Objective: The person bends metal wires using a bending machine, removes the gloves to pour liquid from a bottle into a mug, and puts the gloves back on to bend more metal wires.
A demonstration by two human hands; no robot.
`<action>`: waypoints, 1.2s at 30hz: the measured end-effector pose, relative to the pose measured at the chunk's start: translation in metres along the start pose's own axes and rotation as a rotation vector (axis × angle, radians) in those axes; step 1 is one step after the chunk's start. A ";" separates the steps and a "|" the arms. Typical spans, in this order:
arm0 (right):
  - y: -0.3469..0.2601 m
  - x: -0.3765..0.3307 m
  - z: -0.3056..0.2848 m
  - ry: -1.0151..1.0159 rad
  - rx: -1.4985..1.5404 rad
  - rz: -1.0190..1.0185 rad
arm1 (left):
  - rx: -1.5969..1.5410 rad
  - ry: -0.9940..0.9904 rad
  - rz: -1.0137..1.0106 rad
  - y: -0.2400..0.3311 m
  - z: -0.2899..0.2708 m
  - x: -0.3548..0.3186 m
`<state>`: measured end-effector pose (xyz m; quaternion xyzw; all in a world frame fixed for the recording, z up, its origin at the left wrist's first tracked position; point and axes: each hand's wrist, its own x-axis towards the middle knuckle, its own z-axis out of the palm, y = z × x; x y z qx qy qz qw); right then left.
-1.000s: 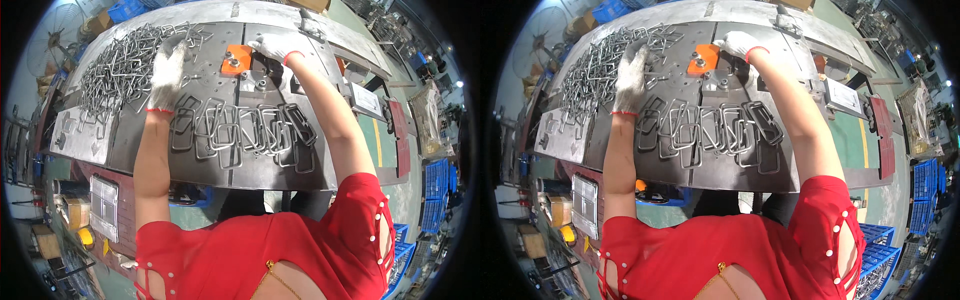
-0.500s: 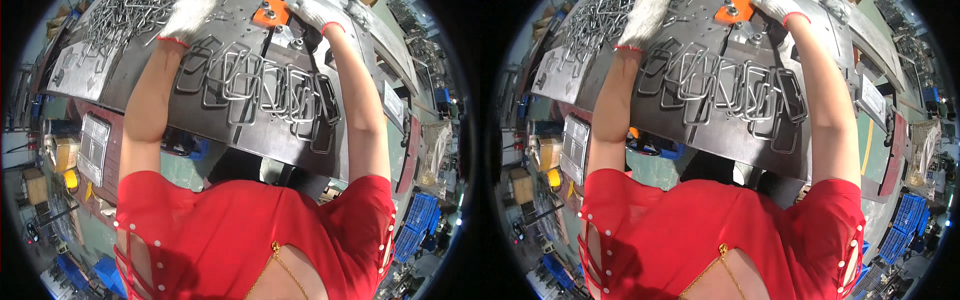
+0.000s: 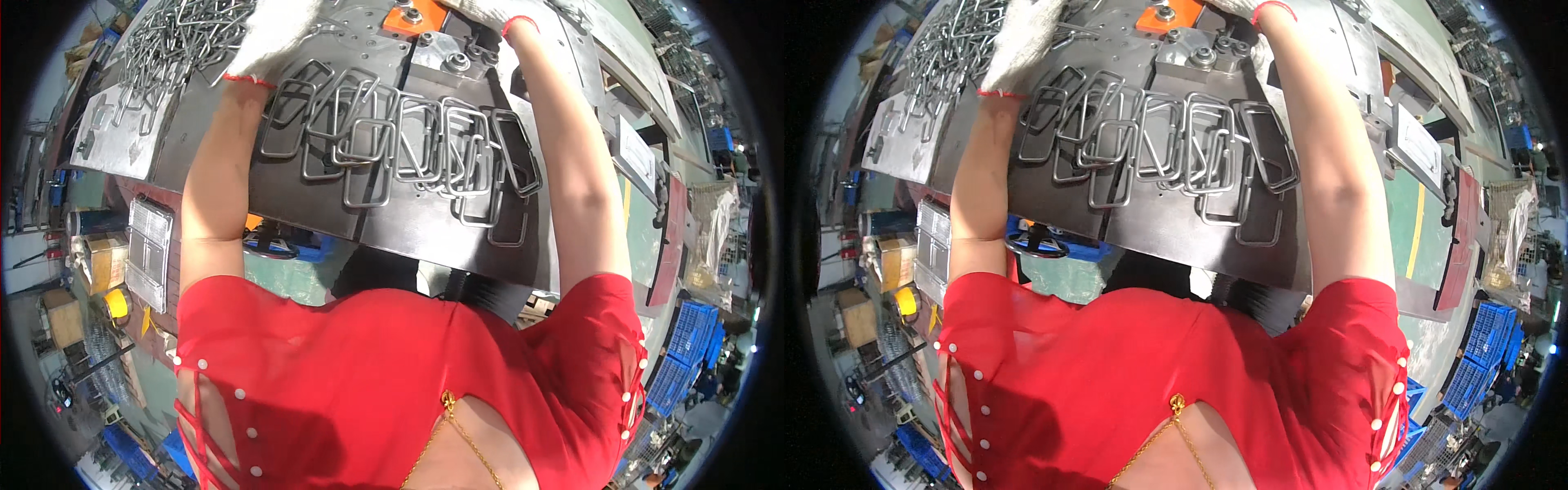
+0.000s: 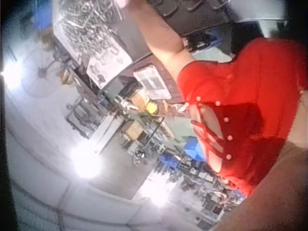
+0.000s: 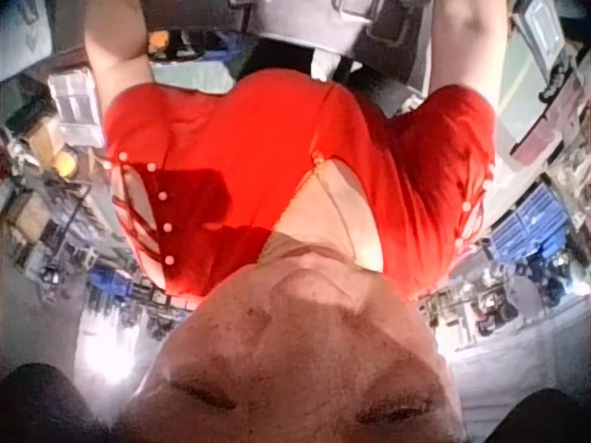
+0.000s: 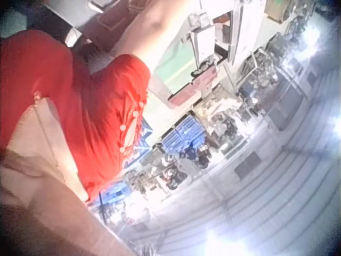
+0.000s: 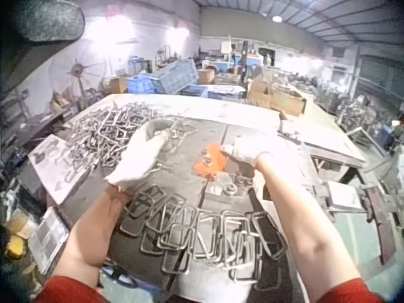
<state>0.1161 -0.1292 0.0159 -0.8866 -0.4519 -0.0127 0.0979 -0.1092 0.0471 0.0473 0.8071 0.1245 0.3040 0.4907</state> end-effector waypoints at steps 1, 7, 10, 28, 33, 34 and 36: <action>-0.003 -0.004 -0.004 0.004 0.026 -0.017 | -0.016 -0.011 0.012 0.001 -0.001 0.001; 0.012 -0.047 -0.023 0.340 0.341 -0.173 | -0.048 -0.034 -0.012 0.001 0.001 -0.002; 0.030 -0.083 -0.026 0.610 0.112 -0.413 | -0.098 -0.029 -0.142 -0.003 0.006 -0.005; -0.042 -0.162 -0.036 0.586 0.331 -0.331 | -0.191 -0.229 0.043 0.009 0.034 -0.036; -0.050 -0.125 -0.043 0.311 0.966 -0.390 | -0.221 -0.365 0.132 0.024 0.043 -0.053; -0.044 -0.119 -0.046 0.328 0.865 -0.412 | -0.226 -0.340 0.125 0.023 0.042 -0.049; -0.029 -0.110 -0.053 0.358 0.670 -0.447 | -0.256 -0.306 0.162 0.021 0.041 -0.041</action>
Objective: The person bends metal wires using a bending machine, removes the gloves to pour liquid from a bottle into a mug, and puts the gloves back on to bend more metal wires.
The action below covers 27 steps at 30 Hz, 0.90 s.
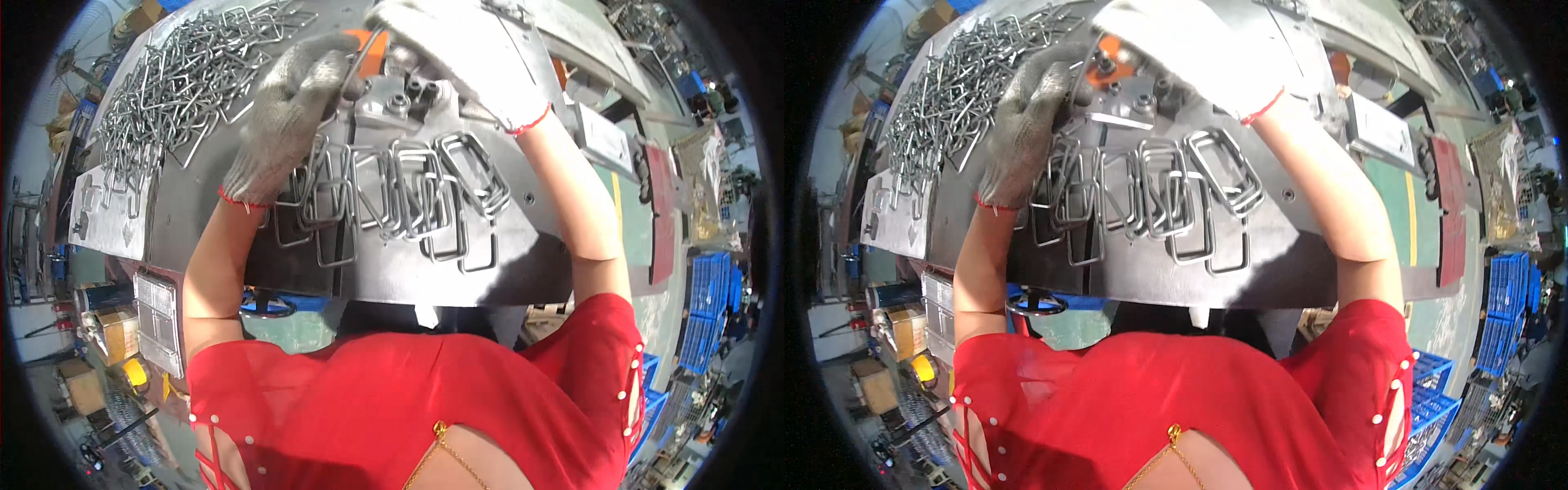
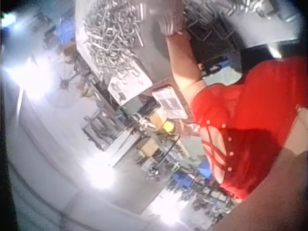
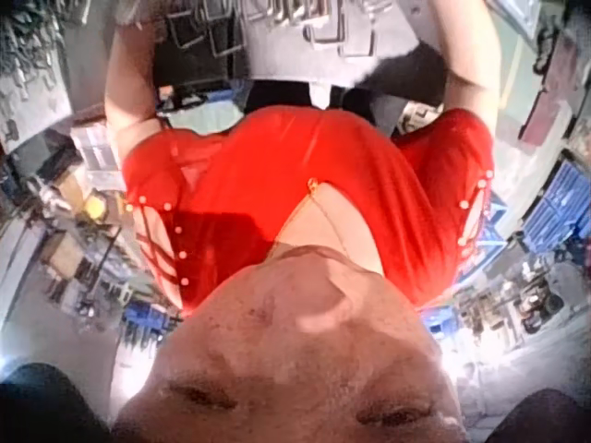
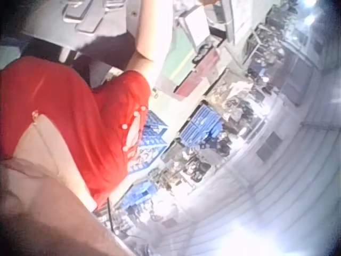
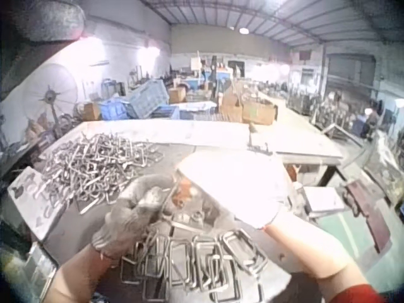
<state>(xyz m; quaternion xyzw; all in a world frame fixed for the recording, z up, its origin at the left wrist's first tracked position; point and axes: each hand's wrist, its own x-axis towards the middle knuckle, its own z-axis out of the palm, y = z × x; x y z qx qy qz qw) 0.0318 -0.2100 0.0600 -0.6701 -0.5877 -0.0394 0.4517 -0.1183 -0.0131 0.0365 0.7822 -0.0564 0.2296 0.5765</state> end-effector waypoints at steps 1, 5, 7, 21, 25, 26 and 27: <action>0.007 0.006 -0.010 -0.032 -0.375 -0.123 | -0.071 0.074 -0.077 -0.001 -0.005 0.003; 0.037 0.034 -0.030 0.023 -1.424 -0.382 | 0.066 0.146 -0.171 -0.002 -0.028 0.013; 0.052 0.050 -0.015 0.032 -0.699 -0.060 | 0.081 0.205 -0.178 -0.003 -0.033 0.015; 0.071 0.031 0.008 -0.176 -0.727 0.274 | -0.122 0.166 -0.239 -0.009 -0.034 0.013; 0.090 0.018 -0.001 -0.082 -0.775 0.203 | -0.132 0.174 -0.251 -0.010 -0.036 0.014; 0.092 0.013 -0.002 -0.081 -0.777 0.200 | -0.165 0.190 -0.253 -0.012 -0.037 0.015; 0.093 0.009 -0.003 -0.169 -0.810 0.234 | -0.194 0.190 -0.234 -0.014 -0.039 0.015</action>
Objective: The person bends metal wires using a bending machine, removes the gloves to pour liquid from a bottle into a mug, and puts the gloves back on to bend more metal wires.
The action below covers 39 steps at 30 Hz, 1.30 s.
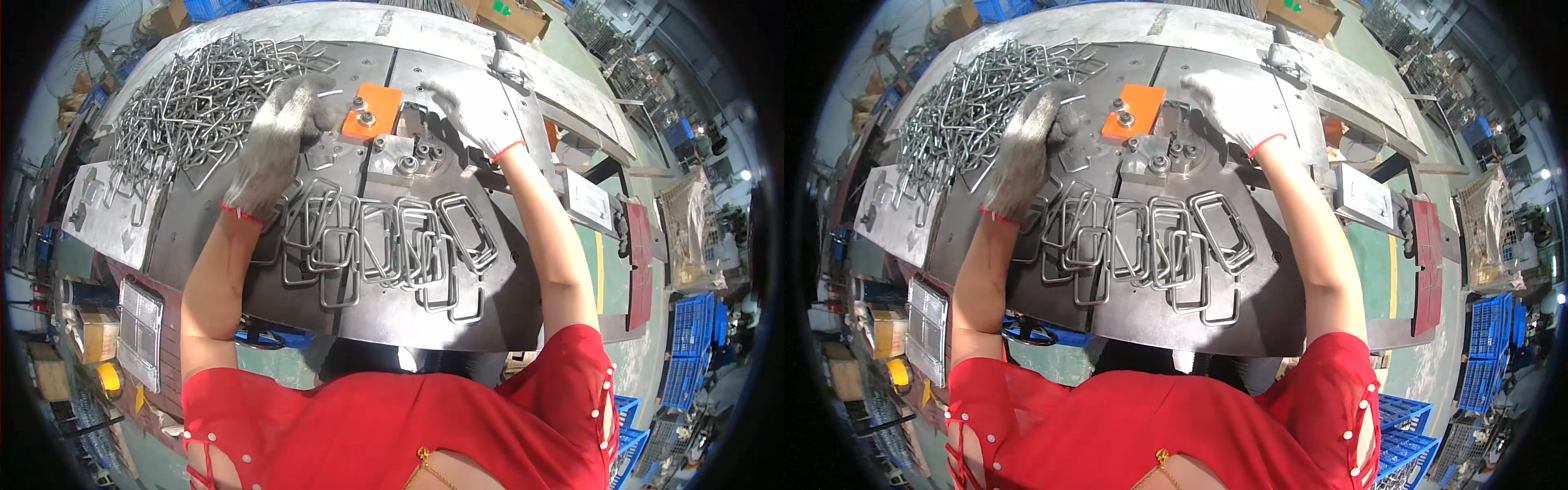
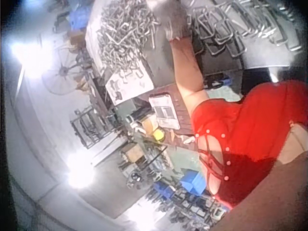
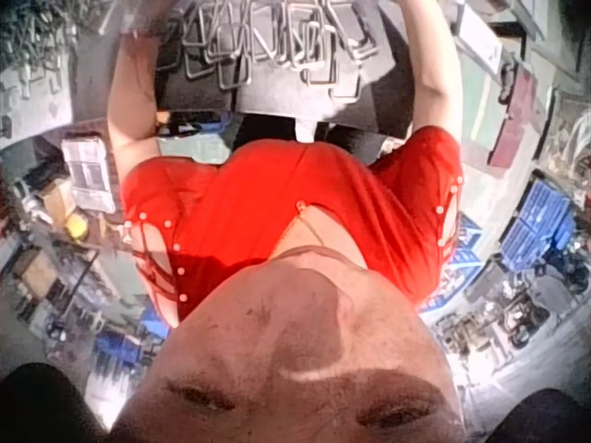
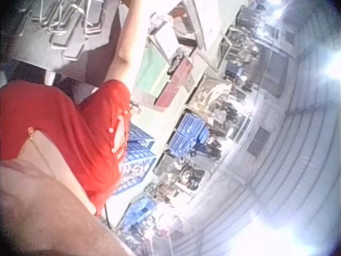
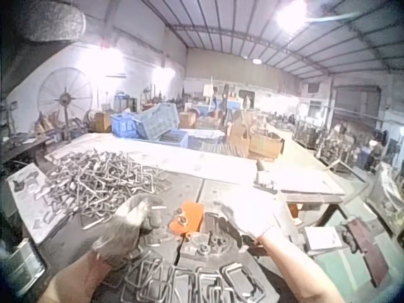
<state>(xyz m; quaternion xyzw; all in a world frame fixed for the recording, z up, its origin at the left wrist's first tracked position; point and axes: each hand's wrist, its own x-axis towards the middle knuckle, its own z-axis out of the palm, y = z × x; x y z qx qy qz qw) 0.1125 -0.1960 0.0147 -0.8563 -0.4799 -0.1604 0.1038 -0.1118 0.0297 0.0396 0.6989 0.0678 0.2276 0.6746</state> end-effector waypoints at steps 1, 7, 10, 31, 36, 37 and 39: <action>0.000 -0.004 0.001 -0.088 -0.041 0.002 | -0.003 0.015 -0.017 -0.002 -0.002 0.000; -0.009 -0.018 0.000 -0.138 -0.098 0.119 | -0.141 0.073 -0.116 -0.005 0.000 0.014; -0.011 -0.017 -0.003 -0.205 -0.109 0.123 | 0.760 0.019 0.748 0.001 0.020 0.046; -0.003 -0.021 0.012 -0.168 0.136 0.204 | 0.227 -0.327 -0.034 -0.019 0.085 0.074; -0.004 -0.021 0.011 -0.190 0.045 0.164 | 0.346 -0.428 0.162 -0.032 0.074 0.073; -0.004 -0.021 0.011 -0.163 0.059 0.143 | 0.618 -0.381 0.542 -0.035 0.073 0.071; -0.003 -0.022 0.014 -0.199 0.078 0.178 | 0.880 -0.323 0.926 -0.042 0.073 0.069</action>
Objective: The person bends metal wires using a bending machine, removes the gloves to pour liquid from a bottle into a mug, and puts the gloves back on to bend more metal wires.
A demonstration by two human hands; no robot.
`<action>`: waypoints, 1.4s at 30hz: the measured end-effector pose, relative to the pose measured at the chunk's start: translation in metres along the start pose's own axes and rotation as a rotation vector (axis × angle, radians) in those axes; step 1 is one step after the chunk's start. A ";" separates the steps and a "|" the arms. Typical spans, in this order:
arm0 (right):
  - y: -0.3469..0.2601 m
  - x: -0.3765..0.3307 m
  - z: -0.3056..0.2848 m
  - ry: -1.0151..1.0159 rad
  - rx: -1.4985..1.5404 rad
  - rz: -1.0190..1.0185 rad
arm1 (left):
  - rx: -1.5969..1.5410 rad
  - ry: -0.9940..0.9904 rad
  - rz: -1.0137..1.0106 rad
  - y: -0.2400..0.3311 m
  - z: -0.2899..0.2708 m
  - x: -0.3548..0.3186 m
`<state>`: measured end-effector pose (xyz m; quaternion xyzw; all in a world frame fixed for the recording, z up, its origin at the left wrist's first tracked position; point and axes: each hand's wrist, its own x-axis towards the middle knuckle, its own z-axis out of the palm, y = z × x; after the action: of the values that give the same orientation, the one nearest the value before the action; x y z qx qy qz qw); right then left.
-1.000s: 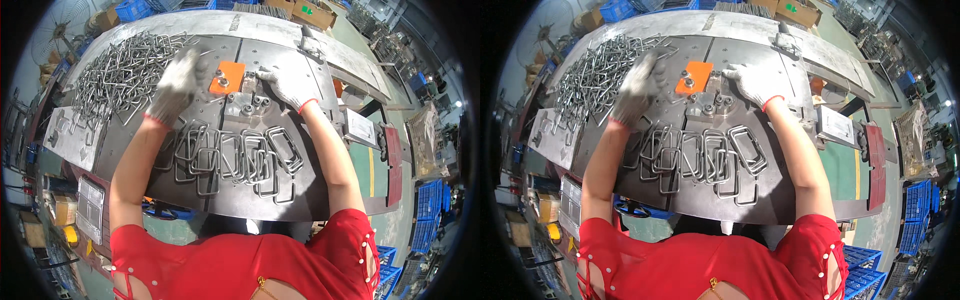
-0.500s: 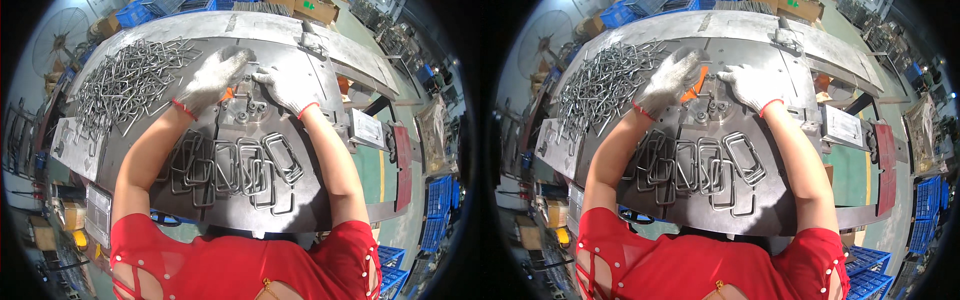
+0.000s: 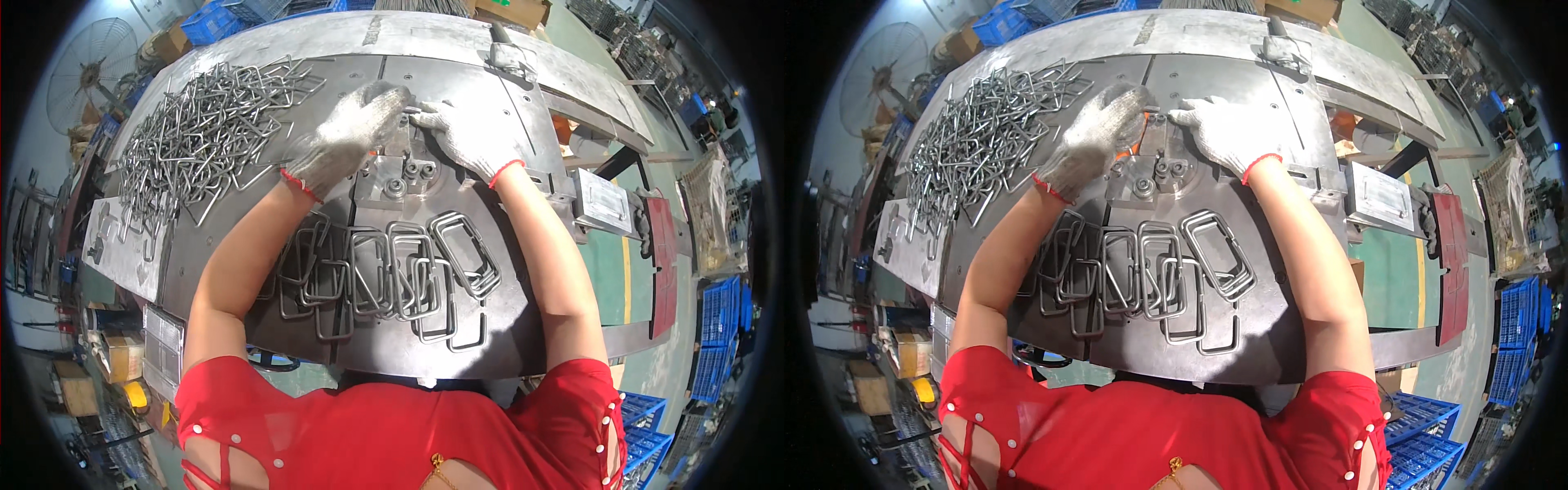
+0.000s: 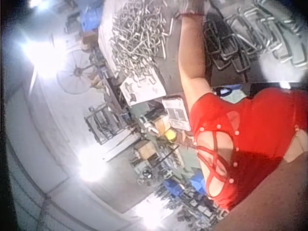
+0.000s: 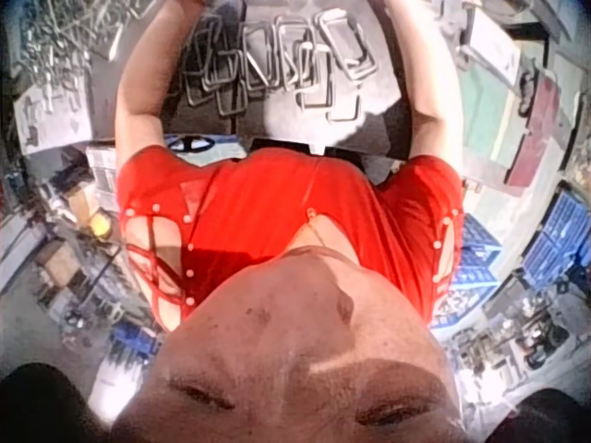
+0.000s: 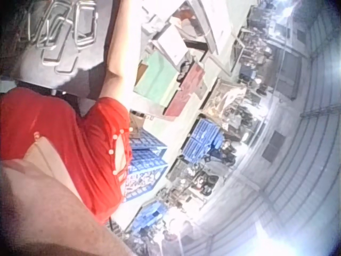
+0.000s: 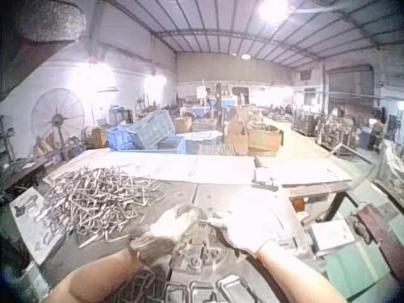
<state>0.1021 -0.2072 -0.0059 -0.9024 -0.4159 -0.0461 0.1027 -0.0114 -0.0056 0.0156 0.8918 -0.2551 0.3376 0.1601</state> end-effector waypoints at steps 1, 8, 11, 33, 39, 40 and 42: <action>0.001 0.000 0.001 0.036 0.047 -0.023 | -0.384 -0.012 -0.395 0.000 0.004 -0.002; 0.002 -0.001 0.004 0.066 -0.043 -0.093 | -0.029 -0.095 -0.121 -0.020 0.011 -0.006; -0.006 -0.003 -0.002 0.128 -0.018 -0.110 | 0.021 -0.165 -0.145 -0.018 0.008 -0.004; -0.009 -0.007 -0.016 -0.007 -0.014 0.022 | -0.448 -0.131 -0.610 0.002 0.002 0.002; -0.009 -0.006 -0.017 -0.015 0.015 0.001 | -0.425 -0.245 -0.604 -0.003 -0.002 0.003; -0.009 -0.006 -0.017 -0.022 0.027 0.015 | -0.324 -0.233 -0.503 -0.003 -0.001 0.003; -0.010 -0.006 -0.018 -0.028 0.037 0.027 | -0.223 -0.217 -0.402 -0.004 0.000 0.002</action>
<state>0.0911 -0.2095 0.0119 -0.9066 -0.4057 -0.0244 0.1140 -0.0075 -0.0035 0.0165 0.9326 -0.1238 0.1709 0.2929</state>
